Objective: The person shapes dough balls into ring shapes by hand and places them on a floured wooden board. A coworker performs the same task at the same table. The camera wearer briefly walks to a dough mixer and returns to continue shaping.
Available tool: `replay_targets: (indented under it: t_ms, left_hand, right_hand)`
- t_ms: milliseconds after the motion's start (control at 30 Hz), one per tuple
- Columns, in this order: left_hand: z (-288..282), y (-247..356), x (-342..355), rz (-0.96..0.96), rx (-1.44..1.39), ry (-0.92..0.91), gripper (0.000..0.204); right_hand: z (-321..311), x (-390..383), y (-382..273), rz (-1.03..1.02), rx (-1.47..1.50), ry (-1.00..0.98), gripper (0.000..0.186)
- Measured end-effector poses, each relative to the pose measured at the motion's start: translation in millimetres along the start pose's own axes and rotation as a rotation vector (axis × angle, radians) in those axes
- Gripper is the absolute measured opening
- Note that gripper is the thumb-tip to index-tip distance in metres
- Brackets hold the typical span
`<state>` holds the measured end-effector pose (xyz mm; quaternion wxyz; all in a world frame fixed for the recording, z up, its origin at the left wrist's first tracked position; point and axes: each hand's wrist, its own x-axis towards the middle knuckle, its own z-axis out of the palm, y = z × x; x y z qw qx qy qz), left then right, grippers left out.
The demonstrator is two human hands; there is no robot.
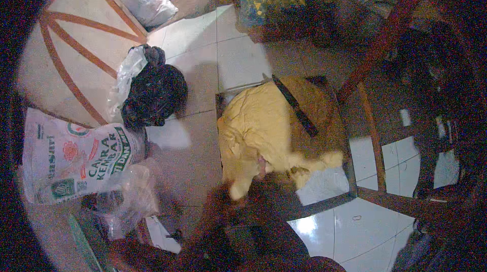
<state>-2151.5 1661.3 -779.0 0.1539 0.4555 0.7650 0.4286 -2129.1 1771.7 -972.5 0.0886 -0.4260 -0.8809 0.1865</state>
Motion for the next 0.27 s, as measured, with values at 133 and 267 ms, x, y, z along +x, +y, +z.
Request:
replay_targets:
  t_ms: [133, 267]
  left_hand:
    - [29, -71, -48, -0.255, -0.353, -0.114, 0.071]
    - [12, -134, -81, -0.821, -0.582, -0.474, 0.083]
  right_hand:
    - [-16, -3, 14, 0.04, 0.083, 0.0, 0.046]
    - [-35, -20, 29, 0.065, 0.182, -0.012, 0.044]
